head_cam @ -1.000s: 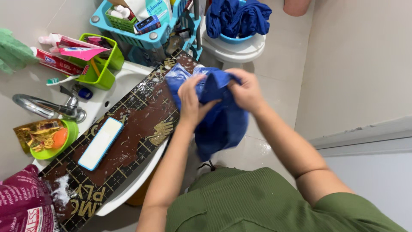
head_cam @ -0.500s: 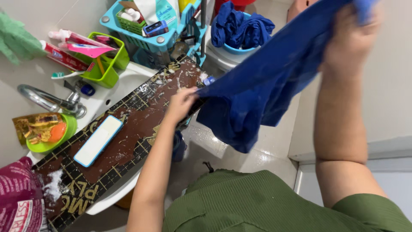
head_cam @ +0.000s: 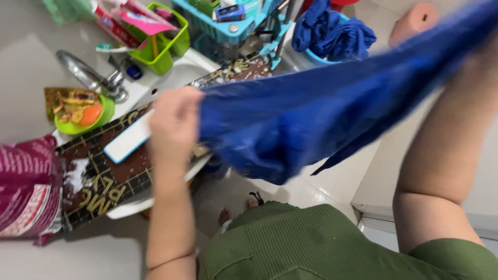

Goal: The person washes a blue shirt by hand on a washboard. They wet the shirt under a faucet, apply detergent powder from a bag, and scrub the fabric with a blue brush. The person scrubs both sides of the shirt, turning it over to clean the back.

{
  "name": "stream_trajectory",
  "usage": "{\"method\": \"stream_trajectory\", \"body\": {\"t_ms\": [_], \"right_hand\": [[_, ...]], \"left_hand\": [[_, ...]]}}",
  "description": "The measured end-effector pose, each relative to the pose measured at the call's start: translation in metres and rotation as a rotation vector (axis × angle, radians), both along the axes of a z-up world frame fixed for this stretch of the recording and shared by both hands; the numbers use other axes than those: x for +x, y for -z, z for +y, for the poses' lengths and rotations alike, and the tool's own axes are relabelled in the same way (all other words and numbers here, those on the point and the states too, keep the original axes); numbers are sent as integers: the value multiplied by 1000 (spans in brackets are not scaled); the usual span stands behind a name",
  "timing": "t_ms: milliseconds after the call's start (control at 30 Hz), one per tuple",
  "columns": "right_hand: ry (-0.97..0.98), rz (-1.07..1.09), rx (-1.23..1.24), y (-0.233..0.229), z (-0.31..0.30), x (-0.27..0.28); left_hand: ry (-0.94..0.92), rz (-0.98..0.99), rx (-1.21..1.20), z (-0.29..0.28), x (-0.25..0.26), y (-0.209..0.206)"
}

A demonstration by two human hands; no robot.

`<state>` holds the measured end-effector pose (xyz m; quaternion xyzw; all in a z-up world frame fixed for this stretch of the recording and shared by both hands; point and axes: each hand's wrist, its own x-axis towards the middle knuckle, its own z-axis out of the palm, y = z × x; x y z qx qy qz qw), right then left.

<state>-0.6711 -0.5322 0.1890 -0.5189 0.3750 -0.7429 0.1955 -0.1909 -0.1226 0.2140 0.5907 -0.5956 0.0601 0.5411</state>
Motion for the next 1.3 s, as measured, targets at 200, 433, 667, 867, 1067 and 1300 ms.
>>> {"method": "stream_trajectory", "body": {"t_ms": [200,433,667,867,1067,1300], "right_hand": [[491,1547,-461,157,-32,187],[-197,986,159,224,88,300],[-224,1172,-77,148,179,384],[-900,1119,-578,142,279,547],[-1003,1345,-394,176,285,589],[-784,1496,-357,126,253,495]], "left_hand": [[-423,260,520,15,94,66],[-697,-70,673,49,104,186],[-683,-82,673,49,112,190],[-659,-156,703,49,124,208],[-635,-134,729,51,122,207],[-629,-138,762,50,119,197]]}}
